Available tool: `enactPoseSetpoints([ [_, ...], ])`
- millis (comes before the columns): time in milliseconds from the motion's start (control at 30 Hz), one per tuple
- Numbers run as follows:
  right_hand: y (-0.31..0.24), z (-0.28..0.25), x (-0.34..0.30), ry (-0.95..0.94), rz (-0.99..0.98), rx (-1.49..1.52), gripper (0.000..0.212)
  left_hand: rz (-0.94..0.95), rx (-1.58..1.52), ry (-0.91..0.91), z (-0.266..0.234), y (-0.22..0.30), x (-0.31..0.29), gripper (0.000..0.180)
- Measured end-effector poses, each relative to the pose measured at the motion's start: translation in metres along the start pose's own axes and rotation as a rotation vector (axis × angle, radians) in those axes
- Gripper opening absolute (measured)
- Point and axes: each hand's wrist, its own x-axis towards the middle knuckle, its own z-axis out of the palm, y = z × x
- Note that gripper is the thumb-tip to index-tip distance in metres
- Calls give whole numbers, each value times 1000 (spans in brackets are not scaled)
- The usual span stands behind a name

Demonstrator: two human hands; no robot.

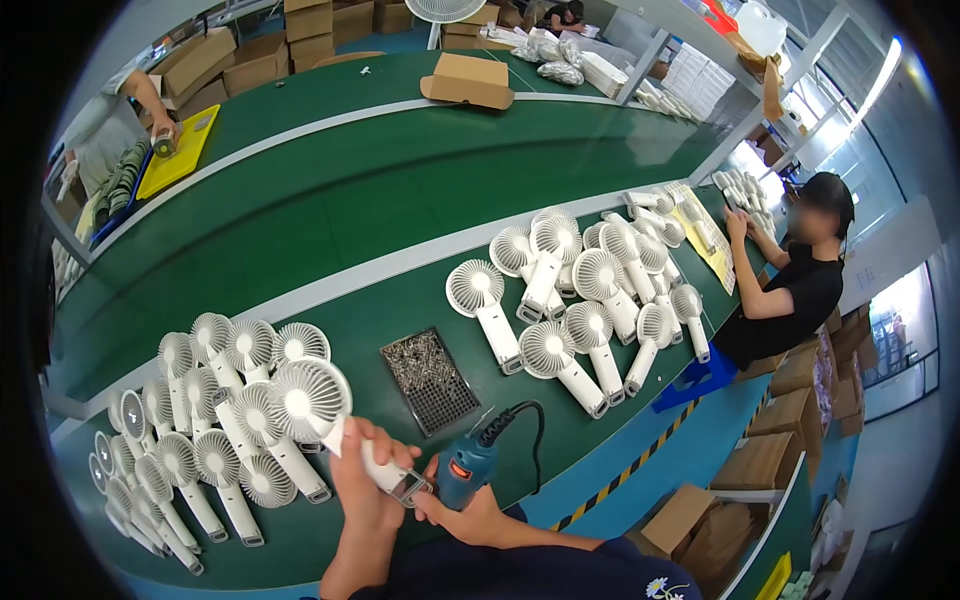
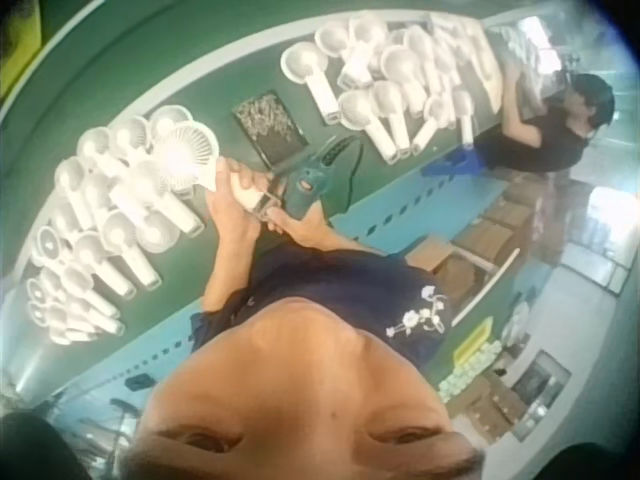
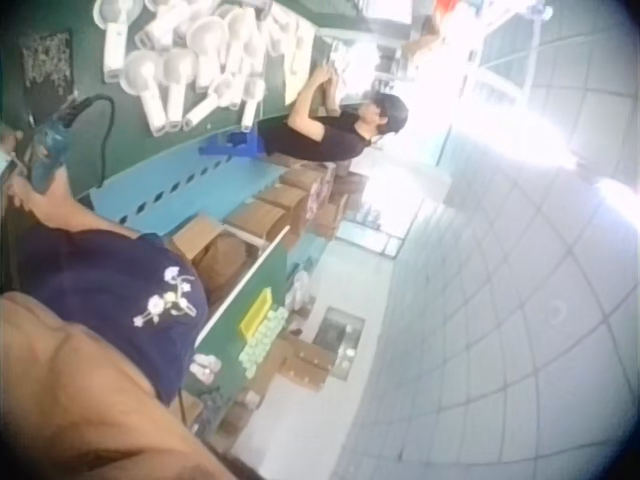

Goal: The recorder is assembling portable mini fans by using an electric screwdriver to fasten components on a factory assembly line.

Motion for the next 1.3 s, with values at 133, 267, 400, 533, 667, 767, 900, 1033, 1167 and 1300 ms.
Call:
enactPoseSetpoints([
  [133, -3, -3, 4, 92, 80, -40, 26, -90, 216, -12, 1, -4, -6, 29],
  [267, -9, -1, -2, -10, 29, -35, 24, 103, 80, 63, -2, 3, -1, 32],
  [400, -5, -4, 5, -29, 26, -146, 22, 43, 193, 72, -3, -9, -9, 32],
  [533, -14, -7, 3, -38, 65, -110, 21, 158, 129, 107, 3, -7, 0, 31],
  [667, -8, -5, 9, 129, -157, -298, 29, -6, 154, -8, 4, -24, -8, 30],
  [767, -14, -17, -3, 180, -94, -24, 31, -117, 232, -268, 7, -23, -3, 26],
  [900, -48, -66, -15, 495, -344, -29, 33, -236, 383, -624, -1, -28, -13, 73],
  [1033, -125, -157, -21, 884, -536, -204, 26, -240, 536, -611, -32, -13, 0, 46],
  [1167, -195, -301, -29, 1057, -602, -263, 28, -214, 603, -563, -46, -7, -2, 41],
  [1300, -232, -437, -40, 1046, -433, -167, 24, -242, 599, -497, -58, -14, -6, 36],
])
